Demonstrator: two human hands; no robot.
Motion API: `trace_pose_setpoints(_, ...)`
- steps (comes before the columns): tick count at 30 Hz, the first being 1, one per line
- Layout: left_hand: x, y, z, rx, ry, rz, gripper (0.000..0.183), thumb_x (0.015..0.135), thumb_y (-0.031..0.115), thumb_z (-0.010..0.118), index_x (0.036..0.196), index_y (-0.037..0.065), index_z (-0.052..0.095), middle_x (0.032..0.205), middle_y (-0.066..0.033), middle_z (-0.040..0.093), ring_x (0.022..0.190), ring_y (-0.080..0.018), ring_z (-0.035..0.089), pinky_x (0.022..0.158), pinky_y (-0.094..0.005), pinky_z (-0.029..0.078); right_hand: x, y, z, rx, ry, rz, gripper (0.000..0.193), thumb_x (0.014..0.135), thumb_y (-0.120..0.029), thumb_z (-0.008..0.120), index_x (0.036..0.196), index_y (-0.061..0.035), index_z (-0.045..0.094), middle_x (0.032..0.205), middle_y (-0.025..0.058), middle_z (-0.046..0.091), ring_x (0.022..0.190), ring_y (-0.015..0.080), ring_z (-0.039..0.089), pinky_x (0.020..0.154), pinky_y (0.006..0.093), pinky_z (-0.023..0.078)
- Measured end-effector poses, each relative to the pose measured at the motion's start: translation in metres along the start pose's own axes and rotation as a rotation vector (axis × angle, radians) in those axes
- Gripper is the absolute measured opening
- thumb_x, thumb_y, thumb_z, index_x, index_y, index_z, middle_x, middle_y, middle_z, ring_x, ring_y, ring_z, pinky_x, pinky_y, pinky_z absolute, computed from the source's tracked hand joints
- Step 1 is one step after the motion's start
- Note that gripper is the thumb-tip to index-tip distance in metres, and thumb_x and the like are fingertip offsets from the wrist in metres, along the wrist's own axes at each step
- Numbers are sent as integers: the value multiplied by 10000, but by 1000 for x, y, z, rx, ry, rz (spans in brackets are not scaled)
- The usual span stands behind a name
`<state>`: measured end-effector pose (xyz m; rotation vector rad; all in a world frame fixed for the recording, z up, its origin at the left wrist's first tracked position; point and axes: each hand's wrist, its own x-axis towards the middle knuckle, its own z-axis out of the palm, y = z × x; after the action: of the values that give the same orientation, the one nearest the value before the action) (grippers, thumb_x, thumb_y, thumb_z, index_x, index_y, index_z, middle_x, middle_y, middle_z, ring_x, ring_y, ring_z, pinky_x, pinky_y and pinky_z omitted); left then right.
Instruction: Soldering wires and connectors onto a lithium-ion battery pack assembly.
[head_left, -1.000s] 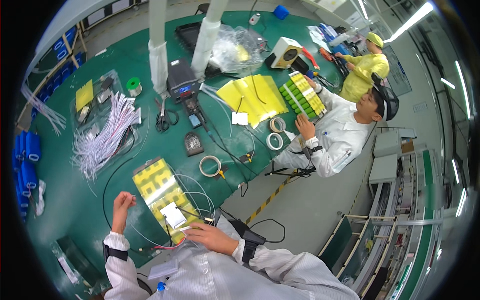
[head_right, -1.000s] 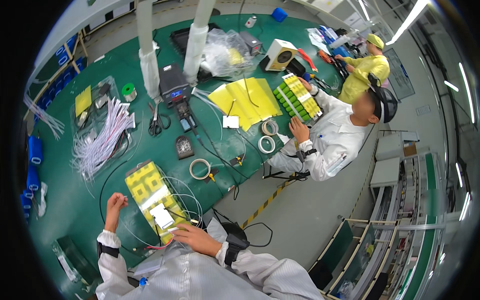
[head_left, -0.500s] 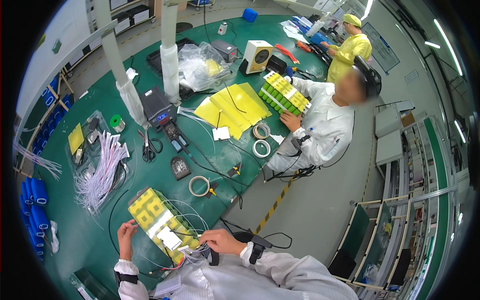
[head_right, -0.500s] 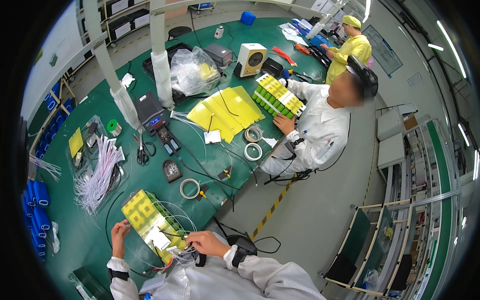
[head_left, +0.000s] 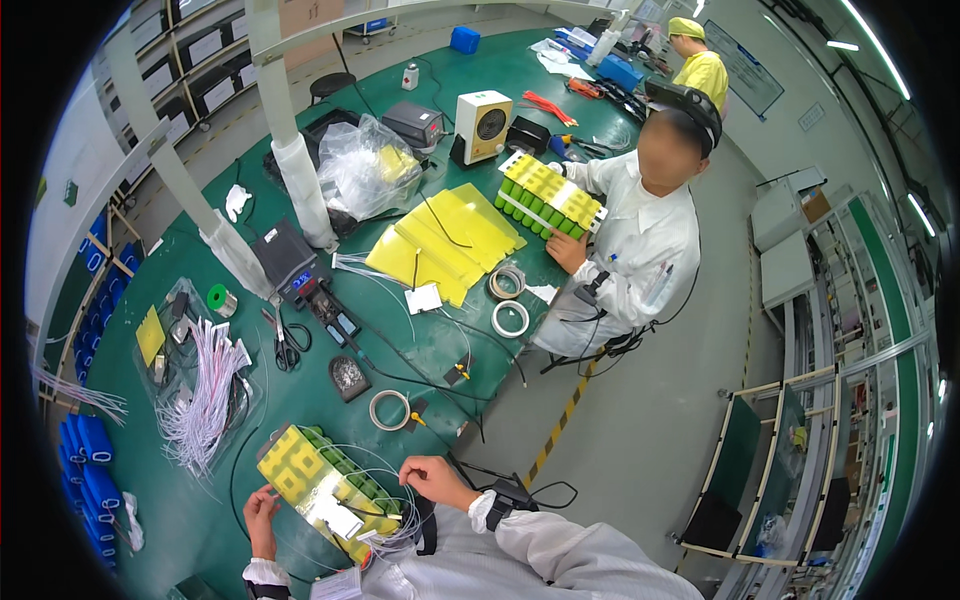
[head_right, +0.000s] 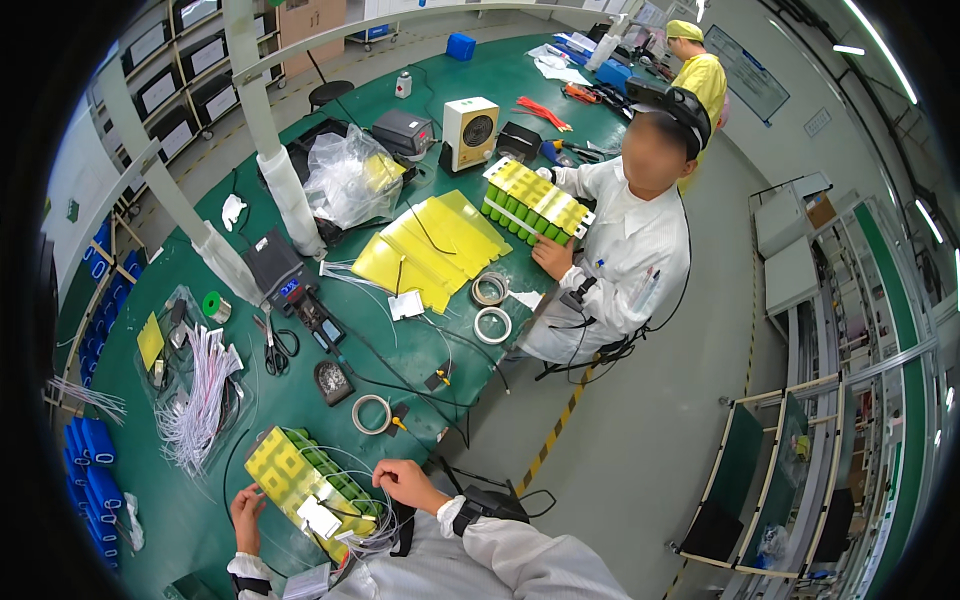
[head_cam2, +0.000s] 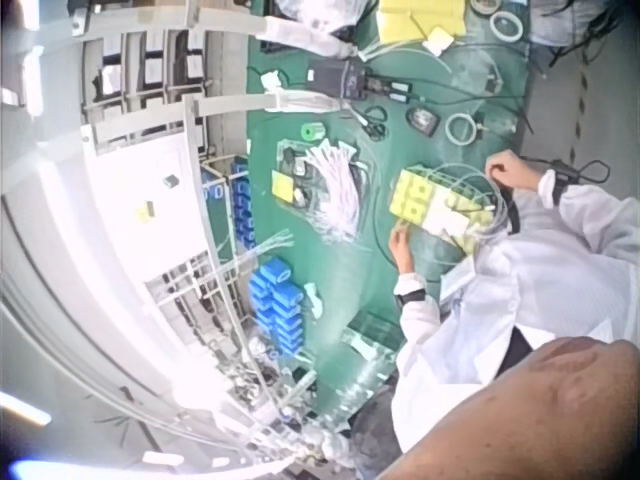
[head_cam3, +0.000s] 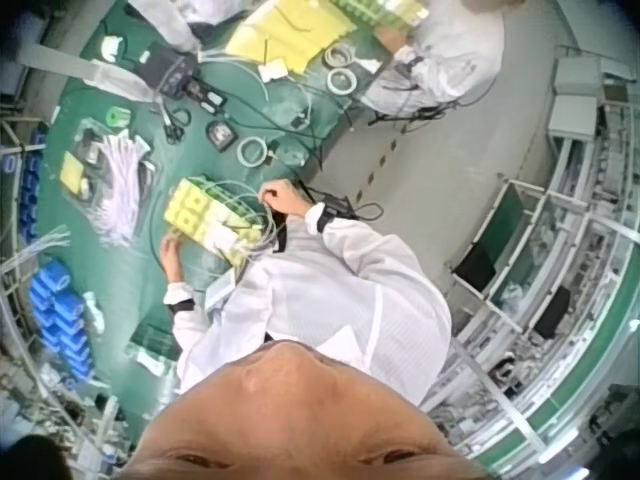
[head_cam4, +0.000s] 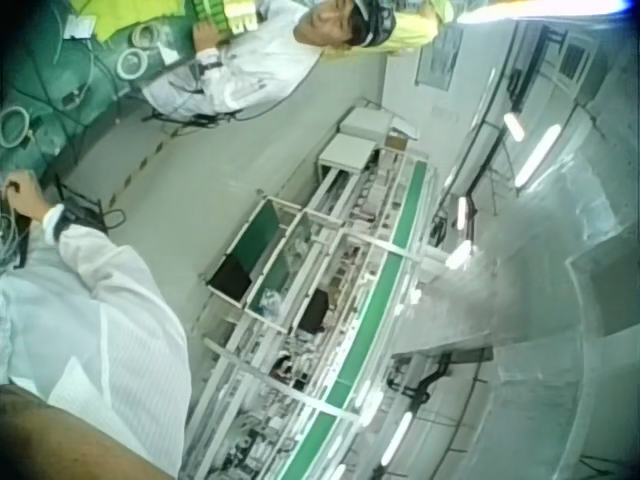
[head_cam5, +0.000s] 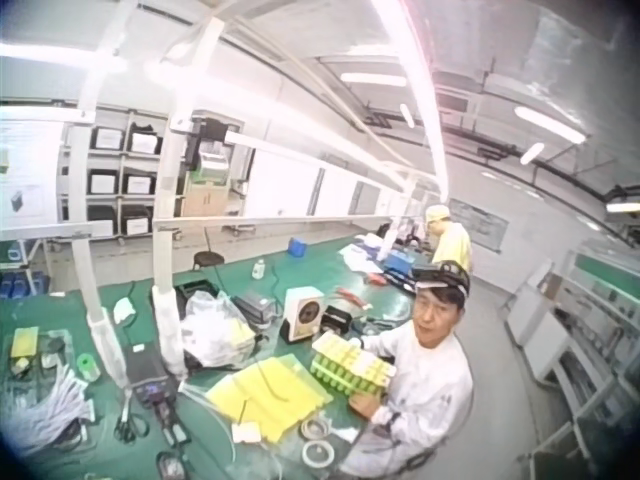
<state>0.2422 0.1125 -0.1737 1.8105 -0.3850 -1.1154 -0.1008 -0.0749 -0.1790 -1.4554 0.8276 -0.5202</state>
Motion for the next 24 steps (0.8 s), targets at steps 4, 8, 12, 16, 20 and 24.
trace_pose_setpoints(4, -1, 6, 3, 21, 36, -29, 249, 927, 335, 625, 829, 117, 553, 1260, -63, 549, 1043, -195, 590, 878, -350, 447, 3, 3, 8, 33, -19, 3, 108, 819, -3, 514, 811, -3, 622, 710, 58, 647, 580, 105, 545, 547, 261, 426)
trace_pose_setpoints(8, -2, 9, 6, 6, 79, -14, 175, 913, 213, 628, 810, 79, 583, 1214, -64, 582, 935, -149, 612, 773, -297, 474, 6, 5, 9, 41, -36, -15, 105, 817, -17, 516, 819, -3, 620, 713, 60, 649, 584, 121, 556, 557, 268, 434)
trace_pose_setpoints(12, 1, 0, 1, 2, 72, -13, 170, 909, 207, 629, 808, 75, 593, 1206, -60, 589, 923, -141, 611, 766, -292, 474, 11, 7, 5, 5, -55, 12, 106, 809, -26, 522, 822, -4, 625, 703, 59, 646, 583, 120, 562, 562, 271, 439)
trace_pose_setpoints(16, 2, 1, 4, 20, 75, -12, 172, 908, 213, 631, 812, 73, 600, 1197, -57, 595, 918, -132, 609, 759, -283, 469, 16, 9, 3, 12, -22, 8, 110, 808, -27, 524, 823, -9, 632, 698, 56, 646, 577, 117, 563, 556, 272, 440)
trace_pose_setpoints(20, 1, -1, 8, -7, 109, 12, 160, 904, 209, 636, 814, 81, 603, 1178, -49, 604, 913, -123, 608, 748, -270, 458, 24, 3, -2, -7, -4, 50, 115, 812, -18, 531, 841, -19, 642, 728, 39, 661, 578, 90, 545, 550, 254, 430)
trace_pose_setpoints(24, 3, -3, 8, 4, 87, -13, 184, 909, 275, 634, 847, 106, 598, 1225, -30, 570, 974, -152, 591, 823, -313, 450, 30, -2, -13, -40, 21, 61, 120, 822, -6, 530, 863, -16, 643, 764, 28, 675, 607, 66, 548, 564, 235, 430)
